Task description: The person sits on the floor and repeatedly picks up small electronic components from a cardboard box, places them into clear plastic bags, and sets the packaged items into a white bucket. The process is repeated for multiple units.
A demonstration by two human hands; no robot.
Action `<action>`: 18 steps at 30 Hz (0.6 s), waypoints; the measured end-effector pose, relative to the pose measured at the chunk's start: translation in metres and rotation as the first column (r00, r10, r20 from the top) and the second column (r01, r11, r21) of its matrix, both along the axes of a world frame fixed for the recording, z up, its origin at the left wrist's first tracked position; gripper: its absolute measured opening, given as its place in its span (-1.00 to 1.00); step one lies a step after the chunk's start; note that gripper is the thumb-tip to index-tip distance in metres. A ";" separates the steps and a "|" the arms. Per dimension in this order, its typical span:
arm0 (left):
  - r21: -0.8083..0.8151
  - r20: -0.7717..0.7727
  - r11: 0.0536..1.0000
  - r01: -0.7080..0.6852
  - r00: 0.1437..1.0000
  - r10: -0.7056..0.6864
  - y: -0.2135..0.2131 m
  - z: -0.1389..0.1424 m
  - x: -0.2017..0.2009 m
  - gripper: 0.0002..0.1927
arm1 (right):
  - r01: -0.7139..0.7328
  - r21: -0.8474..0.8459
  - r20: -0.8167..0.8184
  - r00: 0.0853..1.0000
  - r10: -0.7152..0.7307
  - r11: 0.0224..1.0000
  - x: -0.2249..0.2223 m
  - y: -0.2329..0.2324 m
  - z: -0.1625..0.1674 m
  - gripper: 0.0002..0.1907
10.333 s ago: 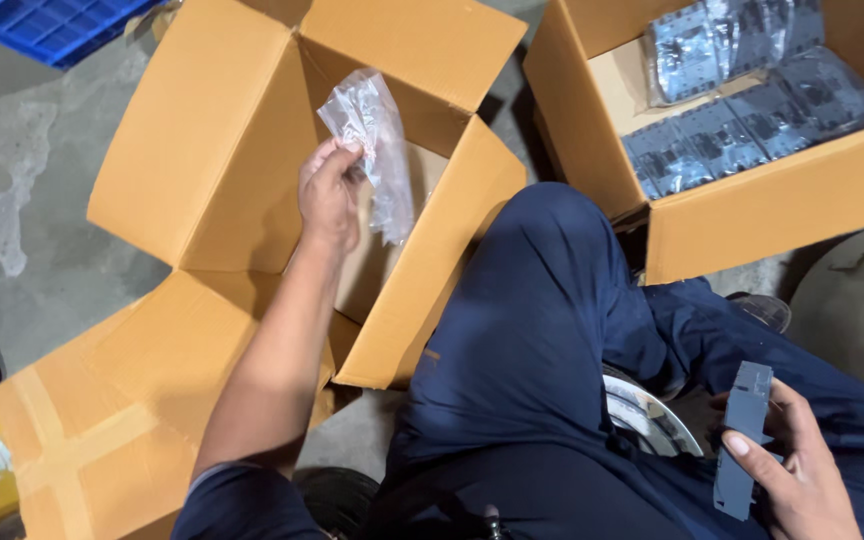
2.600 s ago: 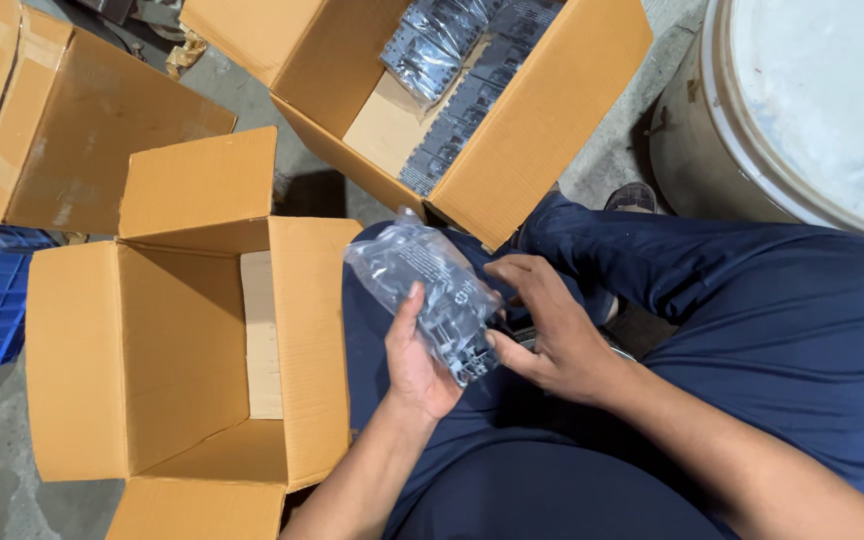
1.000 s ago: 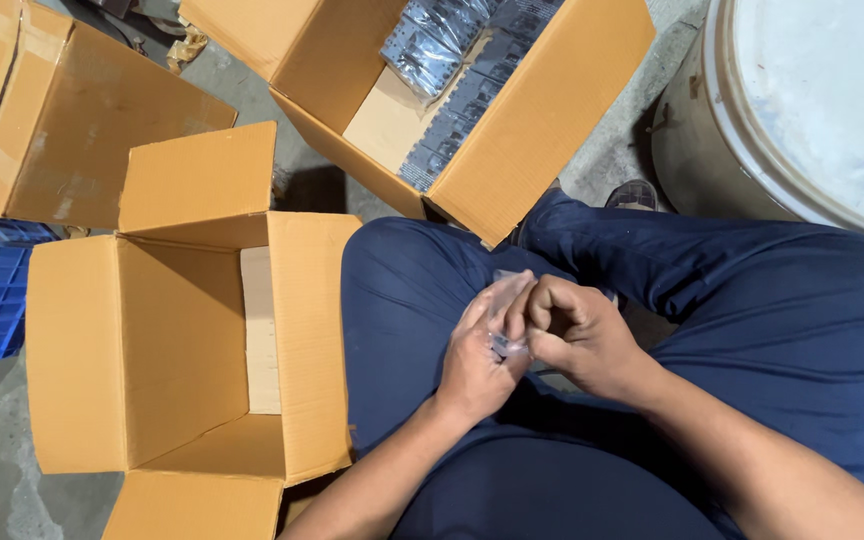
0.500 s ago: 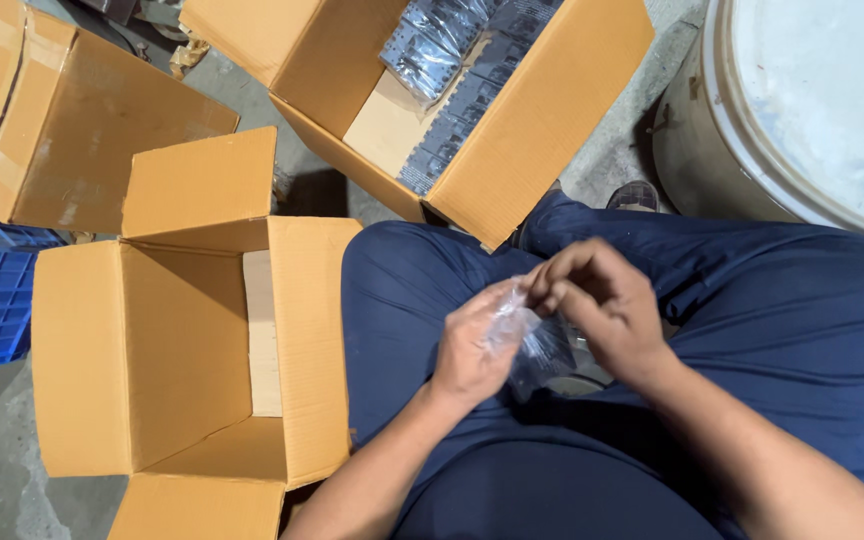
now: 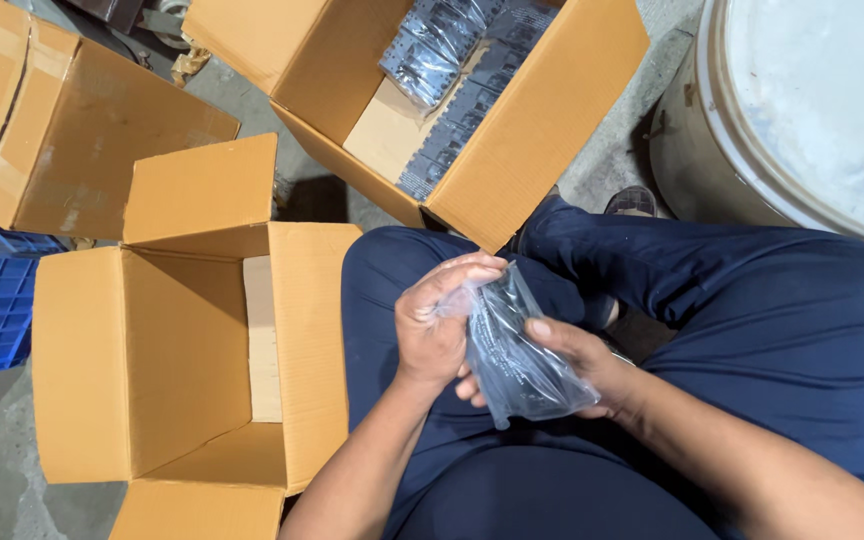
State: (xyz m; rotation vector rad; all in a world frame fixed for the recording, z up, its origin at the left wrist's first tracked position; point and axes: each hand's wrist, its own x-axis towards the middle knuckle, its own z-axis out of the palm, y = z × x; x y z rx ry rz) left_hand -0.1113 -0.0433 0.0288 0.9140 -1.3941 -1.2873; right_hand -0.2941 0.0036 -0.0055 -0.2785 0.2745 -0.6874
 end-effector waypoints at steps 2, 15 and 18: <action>0.061 -0.066 0.998 0.002 0.998 0.002 0.001 -0.004 -0.002 -0.84 | -0.003 0.042 0.010 1.000 0.002 0.999 0.003 0.004 -0.001 -0.24; -0.087 0.193 0.996 -0.020 0.981 0.037 0.005 0.015 -0.017 -0.73 | 0.219 -0.196 -0.296 0.916 -0.270 0.956 -0.002 -0.004 -0.001 -0.21; -0.109 0.250 0.994 0.005 0.968 0.022 0.010 0.019 -0.020 -0.69 | 0.298 -0.251 -0.347 0.861 -0.372 0.921 0.003 -0.007 0.004 -0.16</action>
